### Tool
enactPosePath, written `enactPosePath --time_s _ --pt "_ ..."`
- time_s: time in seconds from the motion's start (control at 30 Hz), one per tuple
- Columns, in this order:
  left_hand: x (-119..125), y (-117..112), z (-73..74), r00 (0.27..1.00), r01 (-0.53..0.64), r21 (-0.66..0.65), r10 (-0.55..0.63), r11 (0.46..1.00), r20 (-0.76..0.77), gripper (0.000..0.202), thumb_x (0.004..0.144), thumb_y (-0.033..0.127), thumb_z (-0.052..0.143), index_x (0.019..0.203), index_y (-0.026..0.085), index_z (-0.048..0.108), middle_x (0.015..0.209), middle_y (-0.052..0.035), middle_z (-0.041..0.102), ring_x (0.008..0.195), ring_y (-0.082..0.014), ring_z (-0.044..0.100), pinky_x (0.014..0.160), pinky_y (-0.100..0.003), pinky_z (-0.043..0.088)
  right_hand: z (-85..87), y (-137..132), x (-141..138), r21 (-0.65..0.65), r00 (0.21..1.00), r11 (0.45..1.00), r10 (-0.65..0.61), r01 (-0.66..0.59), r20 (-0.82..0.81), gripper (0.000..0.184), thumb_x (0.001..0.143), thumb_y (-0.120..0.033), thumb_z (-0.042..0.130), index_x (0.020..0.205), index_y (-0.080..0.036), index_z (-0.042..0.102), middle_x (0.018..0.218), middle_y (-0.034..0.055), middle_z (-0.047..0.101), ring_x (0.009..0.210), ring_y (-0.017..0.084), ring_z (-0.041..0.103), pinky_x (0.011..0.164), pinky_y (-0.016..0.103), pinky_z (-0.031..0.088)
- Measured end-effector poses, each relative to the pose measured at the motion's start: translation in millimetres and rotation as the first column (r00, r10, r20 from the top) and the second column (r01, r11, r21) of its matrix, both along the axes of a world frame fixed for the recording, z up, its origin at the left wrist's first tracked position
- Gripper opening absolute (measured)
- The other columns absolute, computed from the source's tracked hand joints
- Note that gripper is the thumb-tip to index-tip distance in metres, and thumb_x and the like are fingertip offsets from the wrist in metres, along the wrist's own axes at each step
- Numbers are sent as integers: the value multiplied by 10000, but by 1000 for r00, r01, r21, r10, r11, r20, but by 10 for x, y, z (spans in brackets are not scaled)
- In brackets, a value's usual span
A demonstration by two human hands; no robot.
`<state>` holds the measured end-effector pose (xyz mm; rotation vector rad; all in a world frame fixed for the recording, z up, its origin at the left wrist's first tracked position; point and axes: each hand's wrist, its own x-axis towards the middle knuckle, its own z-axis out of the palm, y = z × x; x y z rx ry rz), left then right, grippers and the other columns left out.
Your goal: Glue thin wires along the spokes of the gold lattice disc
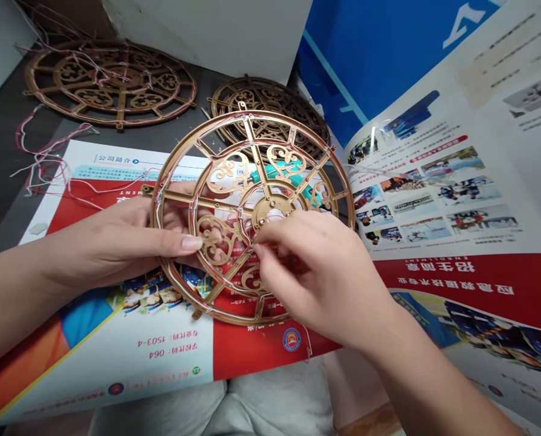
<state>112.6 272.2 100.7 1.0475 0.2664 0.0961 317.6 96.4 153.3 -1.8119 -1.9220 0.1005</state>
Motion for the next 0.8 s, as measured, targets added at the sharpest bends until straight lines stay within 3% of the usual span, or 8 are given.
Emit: enactPosePath --time_s 0.1,0.2,0.5,0.63,0.8 --pt "-1 8 -3 1000 11 -12 -11 1000 10 314 924 242 818 1238 239 823 1183 -88 824 951 -208 774 917 -353 665 -112 -78 55 124 971 982 113 -141 210 183 945 -108 734 1108 -190 720 932 37 775 795 164 661 730 378 456" --pt "-7 13 -3 1000 10 -3 -10 1000 -9 299 923 257 816 1220 225 830 1135 -93 830 923 -201 765 878 -321 653 -209 -114 89 173 946 964 148 -203 288 284 914 -90 775 1163 -211 710 899 19 773 773 166 658 709 375 433" --pt "-18 5 -20 1000 -3 0 3 1000 -6 212 916 256 824 1125 221 831 1138 -94 826 919 -211 765 877 -341 654 -294 -119 103 183 933 957 157 -225 325 322 900 -98 780 1192 -225 729 913 22 784 759 185 661 696 397 441" --pt "-12 0 -16 1000 2 -32 -2 999 24 353 934 227 803 1286 250 789 1246 -101 811 989 -231 790 939 -371 665 -296 -113 111 173 932 956 171 -235 320 323 905 -90 770 1192 -227 714 924 23 788 758 177 665 695 387 445" --pt "-5 -7 6 1000 -4 -30 5 1000 24 504 940 210 795 1433 283 722 1264 -97 806 989 -226 792 912 -356 662 -295 -113 93 174 943 961 159 -216 293 307 916 -86 772 1184 -221 704 909 25 782 768 173 668 706 384 445"
